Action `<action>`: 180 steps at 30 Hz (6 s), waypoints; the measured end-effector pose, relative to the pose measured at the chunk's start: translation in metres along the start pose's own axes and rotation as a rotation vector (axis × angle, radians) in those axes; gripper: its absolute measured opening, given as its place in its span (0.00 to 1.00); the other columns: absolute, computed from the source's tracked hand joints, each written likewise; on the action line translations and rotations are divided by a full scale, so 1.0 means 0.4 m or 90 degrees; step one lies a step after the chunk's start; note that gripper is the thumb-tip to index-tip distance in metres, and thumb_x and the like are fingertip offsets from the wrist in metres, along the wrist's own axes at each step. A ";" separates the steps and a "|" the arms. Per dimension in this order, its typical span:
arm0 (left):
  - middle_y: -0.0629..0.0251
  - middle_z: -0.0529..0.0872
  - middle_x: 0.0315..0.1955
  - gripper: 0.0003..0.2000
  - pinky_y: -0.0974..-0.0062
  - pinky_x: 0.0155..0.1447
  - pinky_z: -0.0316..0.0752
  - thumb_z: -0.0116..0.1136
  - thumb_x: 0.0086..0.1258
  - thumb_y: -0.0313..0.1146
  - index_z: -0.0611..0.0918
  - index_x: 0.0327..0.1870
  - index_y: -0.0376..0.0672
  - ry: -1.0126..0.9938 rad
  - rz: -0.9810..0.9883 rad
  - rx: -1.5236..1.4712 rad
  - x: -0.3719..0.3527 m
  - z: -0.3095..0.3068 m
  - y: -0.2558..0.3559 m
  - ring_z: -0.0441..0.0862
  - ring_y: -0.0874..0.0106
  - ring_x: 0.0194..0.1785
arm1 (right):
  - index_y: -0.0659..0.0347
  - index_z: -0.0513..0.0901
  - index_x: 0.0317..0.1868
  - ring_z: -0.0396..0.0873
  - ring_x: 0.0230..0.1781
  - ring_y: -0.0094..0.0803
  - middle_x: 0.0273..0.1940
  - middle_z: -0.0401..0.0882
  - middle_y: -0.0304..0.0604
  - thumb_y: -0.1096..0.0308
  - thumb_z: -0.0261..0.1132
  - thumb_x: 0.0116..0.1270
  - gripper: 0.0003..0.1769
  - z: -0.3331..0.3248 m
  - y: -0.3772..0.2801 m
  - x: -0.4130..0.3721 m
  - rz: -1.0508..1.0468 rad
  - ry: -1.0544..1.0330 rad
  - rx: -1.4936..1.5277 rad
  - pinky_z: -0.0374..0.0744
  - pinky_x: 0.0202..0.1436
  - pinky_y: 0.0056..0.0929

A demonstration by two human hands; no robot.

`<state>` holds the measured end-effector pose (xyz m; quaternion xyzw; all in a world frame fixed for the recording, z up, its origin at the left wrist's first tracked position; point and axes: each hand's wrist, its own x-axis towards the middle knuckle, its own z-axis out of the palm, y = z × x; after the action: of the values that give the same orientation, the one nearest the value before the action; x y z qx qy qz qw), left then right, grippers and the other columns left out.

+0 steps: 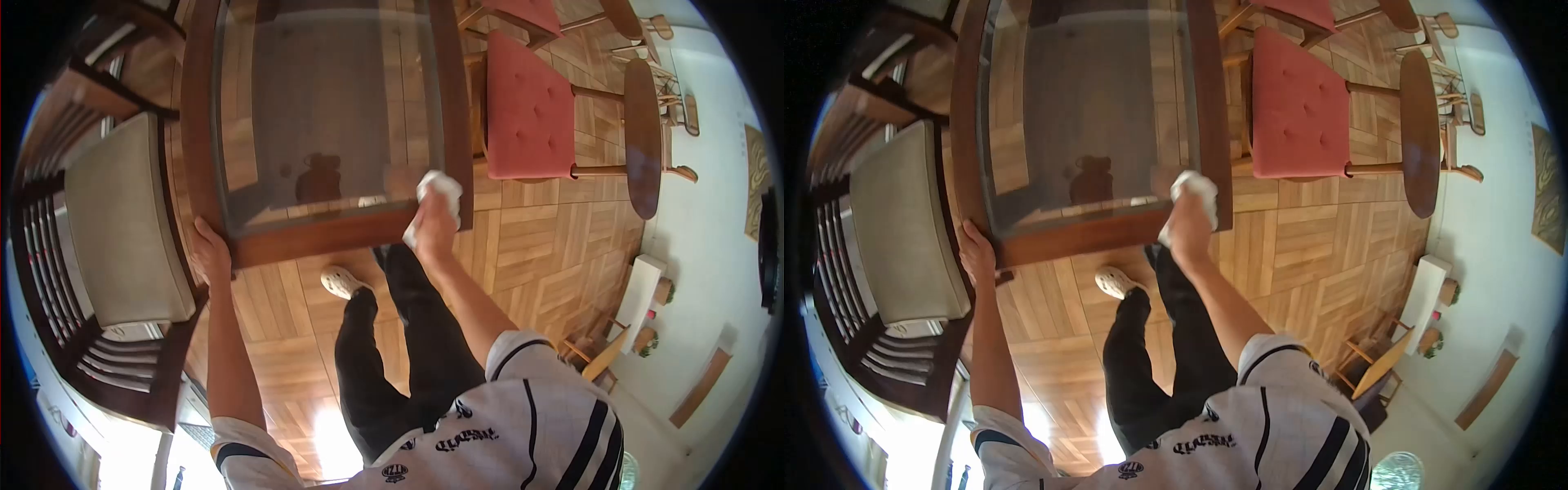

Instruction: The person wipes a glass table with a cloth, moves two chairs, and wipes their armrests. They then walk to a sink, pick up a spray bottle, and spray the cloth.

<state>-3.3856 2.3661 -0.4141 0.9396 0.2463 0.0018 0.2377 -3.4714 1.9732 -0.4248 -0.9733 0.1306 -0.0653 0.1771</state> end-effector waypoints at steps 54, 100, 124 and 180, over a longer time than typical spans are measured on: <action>0.40 0.83 0.24 0.29 0.47 0.39 0.77 0.37 0.75 0.47 0.83 0.23 0.32 0.170 -0.241 0.233 0.565 0.130 0.386 0.82 0.43 0.31 | 0.67 0.71 0.63 0.75 0.32 0.53 0.31 0.75 0.57 0.73 0.61 0.64 0.26 0.083 -0.407 1.029 -0.278 -0.271 0.285 0.73 0.38 0.48; 0.45 0.80 0.56 0.35 0.54 0.65 0.68 0.26 0.70 0.53 0.80 0.54 0.31 -0.037 -0.347 0.091 0.581 0.109 0.377 0.76 0.50 0.61 | 0.72 0.59 0.70 0.51 0.75 0.55 0.71 0.58 0.59 0.41 0.56 0.66 0.46 0.177 -0.615 0.043 -0.314 -0.374 0.159 0.47 0.77 0.51; 0.40 0.84 0.42 0.34 0.49 0.53 0.75 0.26 0.73 0.54 0.85 0.45 0.34 0.011 -0.294 0.116 0.569 0.115 0.406 0.81 0.41 0.47 | 0.83 0.48 0.70 0.34 0.76 0.66 0.72 0.37 0.76 0.38 0.50 0.69 0.52 0.074 -0.233 0.684 0.010 -0.162 -0.082 0.36 0.77 0.57; 0.40 0.83 0.27 0.24 0.44 0.40 0.74 0.37 0.73 0.45 0.83 0.29 0.38 0.013 -0.320 0.111 0.604 0.108 0.399 0.80 0.40 0.33 | 0.65 0.64 0.69 0.49 0.76 0.48 0.73 0.55 0.54 0.52 0.59 0.66 0.37 0.358 -0.845 1.182 -0.794 -0.412 0.193 0.51 0.78 0.45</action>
<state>-3.0942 2.3365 -0.4084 0.8657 0.4736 -0.0692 0.1464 -2.9156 2.1944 -0.3973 -0.8019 -0.5191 0.1203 0.2701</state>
